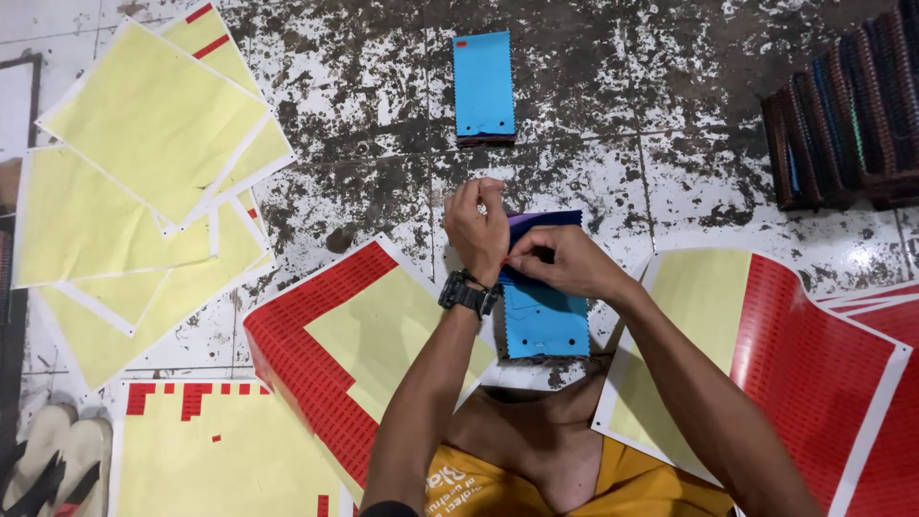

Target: The person is organizing colored swatches and assembling them into a binder using small fasteners picked from a sheet.

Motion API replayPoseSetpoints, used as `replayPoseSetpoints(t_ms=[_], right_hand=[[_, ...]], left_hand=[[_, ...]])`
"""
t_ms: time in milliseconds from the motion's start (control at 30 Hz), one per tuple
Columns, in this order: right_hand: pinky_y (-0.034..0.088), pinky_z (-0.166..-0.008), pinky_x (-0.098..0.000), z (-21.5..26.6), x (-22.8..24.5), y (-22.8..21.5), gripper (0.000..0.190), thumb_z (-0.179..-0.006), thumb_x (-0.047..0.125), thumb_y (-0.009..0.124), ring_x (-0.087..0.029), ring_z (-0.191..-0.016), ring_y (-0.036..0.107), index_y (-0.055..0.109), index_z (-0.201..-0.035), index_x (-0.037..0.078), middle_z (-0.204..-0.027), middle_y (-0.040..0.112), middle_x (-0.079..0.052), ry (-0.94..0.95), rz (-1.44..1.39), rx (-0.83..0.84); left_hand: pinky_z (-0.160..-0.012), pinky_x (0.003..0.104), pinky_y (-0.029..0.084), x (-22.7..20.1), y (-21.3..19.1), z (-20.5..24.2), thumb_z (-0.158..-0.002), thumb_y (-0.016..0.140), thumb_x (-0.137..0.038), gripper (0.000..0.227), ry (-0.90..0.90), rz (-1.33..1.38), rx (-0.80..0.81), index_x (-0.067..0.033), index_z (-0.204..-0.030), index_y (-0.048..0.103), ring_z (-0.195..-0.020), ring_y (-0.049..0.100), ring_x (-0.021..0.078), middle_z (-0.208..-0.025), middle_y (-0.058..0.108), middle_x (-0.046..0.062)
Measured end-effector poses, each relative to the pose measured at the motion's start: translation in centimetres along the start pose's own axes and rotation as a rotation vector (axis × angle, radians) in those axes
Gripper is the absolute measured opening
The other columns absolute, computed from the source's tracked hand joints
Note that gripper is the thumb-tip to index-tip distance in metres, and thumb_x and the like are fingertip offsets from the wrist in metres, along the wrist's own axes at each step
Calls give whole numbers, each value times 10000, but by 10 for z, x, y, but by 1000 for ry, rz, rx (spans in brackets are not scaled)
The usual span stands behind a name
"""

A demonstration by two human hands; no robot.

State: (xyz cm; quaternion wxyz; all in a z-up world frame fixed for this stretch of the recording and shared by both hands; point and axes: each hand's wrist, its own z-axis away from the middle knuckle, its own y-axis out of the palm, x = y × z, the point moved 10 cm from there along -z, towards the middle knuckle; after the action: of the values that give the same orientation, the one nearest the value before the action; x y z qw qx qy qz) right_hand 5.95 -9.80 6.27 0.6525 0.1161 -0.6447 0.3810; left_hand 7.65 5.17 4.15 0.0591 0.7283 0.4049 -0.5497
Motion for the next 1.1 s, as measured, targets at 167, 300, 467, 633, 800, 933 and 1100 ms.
replayPoseSetpoints(t_ms=[167, 300, 467, 633, 800, 933, 1100], right_hand=[[564, -754, -413, 0, -7, -12, 98, -930, 82, 731, -263, -843, 700, 769, -991, 16, -875, 751, -163, -2, -76, -56], [574, -697, -327, -4, -45, -38, 119, -994, 96, 688, -220, -801, 691, 716, -1059, 1, -859, 715, -142, 74, -248, -237], [581, -661, -295, -7, -51, -39, 136, -1004, 121, 702, -210, -807, 717, 705, -1070, 3, -889, 722, -151, 67, -284, -265], [572, -629, -364, -5, -30, -38, 149, -1000, 107, 709, -246, -779, 715, 715, -1072, -23, -877, 723, -205, -1, -77, -242], [546, -602, -383, -18, -17, -27, 120, -952, 95, 727, -252, -617, 705, 766, -1031, 14, -763, 740, -182, 70, 138, -172], [552, -648, -458, -26, -20, -26, 115, -924, 148, 751, -369, -734, 741, 796, -1001, 75, -769, 752, -188, 74, 280, -185], [563, -670, -431, -34, -47, -29, 122, -917, 223, 747, -322, -762, 738, 807, -987, 141, -755, 752, -119, 106, 384, -221]], left_hand=[[-817, 430, 520, 19, -3, -13, -1033, 515, -212, 180, -93, 16, 136, -138, -1107, 662, -853, 691, 260, -930, 705, 83], [-1057, 479, 429, -27, -8, -7, -1012, 553, -185, 140, 241, 212, 437, -174, -1006, 692, -1105, 628, 302, -1050, 680, 68], [-1024, 521, 450, -28, -7, 19, -911, 655, -377, 151, 377, -77, 536, -266, -893, 755, -1225, 570, 329, -1280, 627, -17], [-1003, 544, 469, -23, -46, -1, -1015, 551, -368, 326, 206, -267, 370, -143, -893, 751, -1150, 616, 351, -1179, 649, 69], [-940, 470, 523, -6, -45, 8, -950, 653, -208, 87, 133, -15, 391, -188, -987, 729, -1062, 662, 296, -956, 637, -11], [-875, 457, 539, 1, -37, 14, -952, 627, -168, 124, 160, -30, 434, -179, -1035, 718, -1005, 663, 309, -934, 660, 13], [-840, 427, 546, 5, -24, 20, -954, 601, -185, 167, 278, -112, 453, -189, -1058, 732, -989, 676, 285, -941, 688, 18]])
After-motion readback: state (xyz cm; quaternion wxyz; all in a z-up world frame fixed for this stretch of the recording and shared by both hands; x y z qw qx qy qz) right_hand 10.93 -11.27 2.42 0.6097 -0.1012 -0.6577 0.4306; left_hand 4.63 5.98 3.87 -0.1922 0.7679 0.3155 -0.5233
